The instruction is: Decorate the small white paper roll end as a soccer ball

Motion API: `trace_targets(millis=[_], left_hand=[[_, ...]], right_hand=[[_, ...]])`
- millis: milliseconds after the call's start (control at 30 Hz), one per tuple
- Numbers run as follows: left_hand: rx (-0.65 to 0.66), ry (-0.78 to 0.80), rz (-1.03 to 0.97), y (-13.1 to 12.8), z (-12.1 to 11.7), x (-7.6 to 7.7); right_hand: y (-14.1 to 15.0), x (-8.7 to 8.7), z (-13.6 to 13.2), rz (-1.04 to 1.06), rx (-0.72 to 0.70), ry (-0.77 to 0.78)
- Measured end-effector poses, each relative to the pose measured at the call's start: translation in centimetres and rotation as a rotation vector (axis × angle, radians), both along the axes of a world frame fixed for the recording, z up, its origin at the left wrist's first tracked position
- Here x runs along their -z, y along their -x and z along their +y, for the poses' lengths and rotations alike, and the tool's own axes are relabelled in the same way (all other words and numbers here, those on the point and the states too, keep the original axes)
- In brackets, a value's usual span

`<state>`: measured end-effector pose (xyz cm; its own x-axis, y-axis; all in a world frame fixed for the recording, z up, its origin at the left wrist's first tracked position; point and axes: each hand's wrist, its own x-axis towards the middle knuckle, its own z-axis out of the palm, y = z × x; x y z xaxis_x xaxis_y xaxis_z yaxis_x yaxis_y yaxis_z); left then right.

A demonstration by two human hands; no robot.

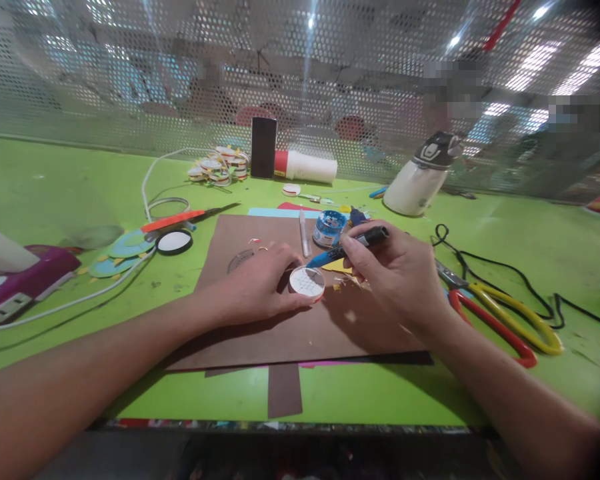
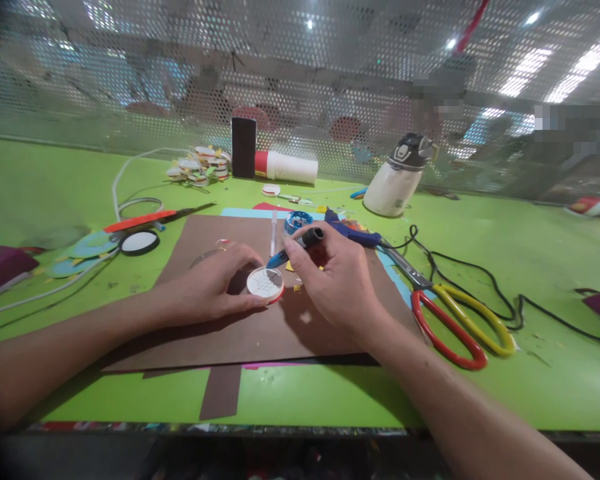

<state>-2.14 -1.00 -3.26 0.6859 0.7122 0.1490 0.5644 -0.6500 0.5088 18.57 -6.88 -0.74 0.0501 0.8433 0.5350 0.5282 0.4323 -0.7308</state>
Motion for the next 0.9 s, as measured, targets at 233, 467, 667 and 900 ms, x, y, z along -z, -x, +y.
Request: trace_targets(millis=[233, 467, 667, 900], left_hand=[[0.008, -0.019, 0.003, -0.06, 0.05, 0.03], [0.002, -0.005, -0.006, -0.1, 0.02, 0.04], [0.004, -0.009, -0.021, -0.1, 0.11, 0.16], [0.011, -0.018, -0.011, -0.05, 0.11, 0.14]], right_hand=[[-0.01, 0.29, 0.23, -0.057, -0.016, -0.043], [0.06, 0.63, 0.46, -0.08, -0.036, -0.091], [-0.03, 0.68, 0.43, -0.094, -0.031, -0.124], [0.14, 0.75, 0.45, -0.119, 0.0, -0.14]])
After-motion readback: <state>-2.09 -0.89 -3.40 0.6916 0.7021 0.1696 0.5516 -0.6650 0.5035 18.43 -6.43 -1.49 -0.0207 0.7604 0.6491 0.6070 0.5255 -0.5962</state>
